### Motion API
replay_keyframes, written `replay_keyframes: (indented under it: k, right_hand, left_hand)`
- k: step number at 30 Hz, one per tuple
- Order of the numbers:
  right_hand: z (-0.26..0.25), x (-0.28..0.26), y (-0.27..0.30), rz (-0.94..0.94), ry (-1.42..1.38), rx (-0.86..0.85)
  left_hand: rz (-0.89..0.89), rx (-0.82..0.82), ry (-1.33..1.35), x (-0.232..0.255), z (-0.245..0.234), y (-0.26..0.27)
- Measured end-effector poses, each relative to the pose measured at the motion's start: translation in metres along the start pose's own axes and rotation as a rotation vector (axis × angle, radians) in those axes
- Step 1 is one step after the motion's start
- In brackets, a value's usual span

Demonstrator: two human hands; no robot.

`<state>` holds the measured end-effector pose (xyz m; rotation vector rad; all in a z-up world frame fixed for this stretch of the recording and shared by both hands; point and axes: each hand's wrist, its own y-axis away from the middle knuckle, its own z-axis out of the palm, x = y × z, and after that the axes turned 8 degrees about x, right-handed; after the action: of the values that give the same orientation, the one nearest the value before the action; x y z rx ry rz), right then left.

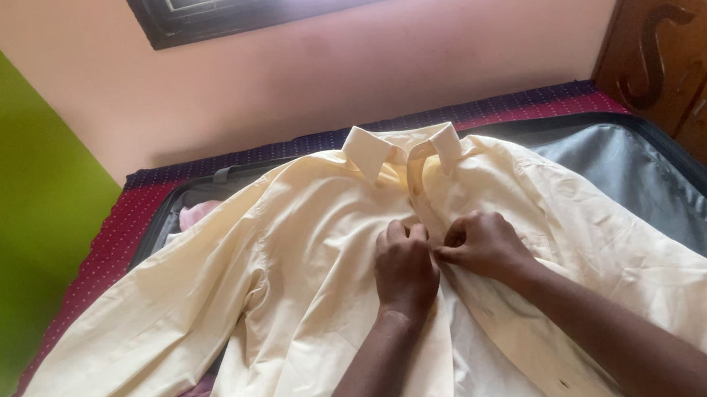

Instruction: The person rolls up an orange shirt and places it into a suitcase before unfolding and buttoning the collar of a light-colored shirt.

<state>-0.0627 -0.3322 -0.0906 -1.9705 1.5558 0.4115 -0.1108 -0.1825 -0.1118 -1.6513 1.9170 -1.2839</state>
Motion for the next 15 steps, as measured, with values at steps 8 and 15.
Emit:
replay_keyframes:
  k: [8,15]
  right_hand:
    - [0.01,0.012,0.007,-0.072,-0.086,0.062]
    - [0.0,0.018,0.002,-0.018,-0.377,-0.105]
  left_hand:
    - [-0.018,-0.103,0.069,0.003,-0.009,-0.003]
    - [-0.024,-0.067,0.104,0.003,-0.011,-0.006]
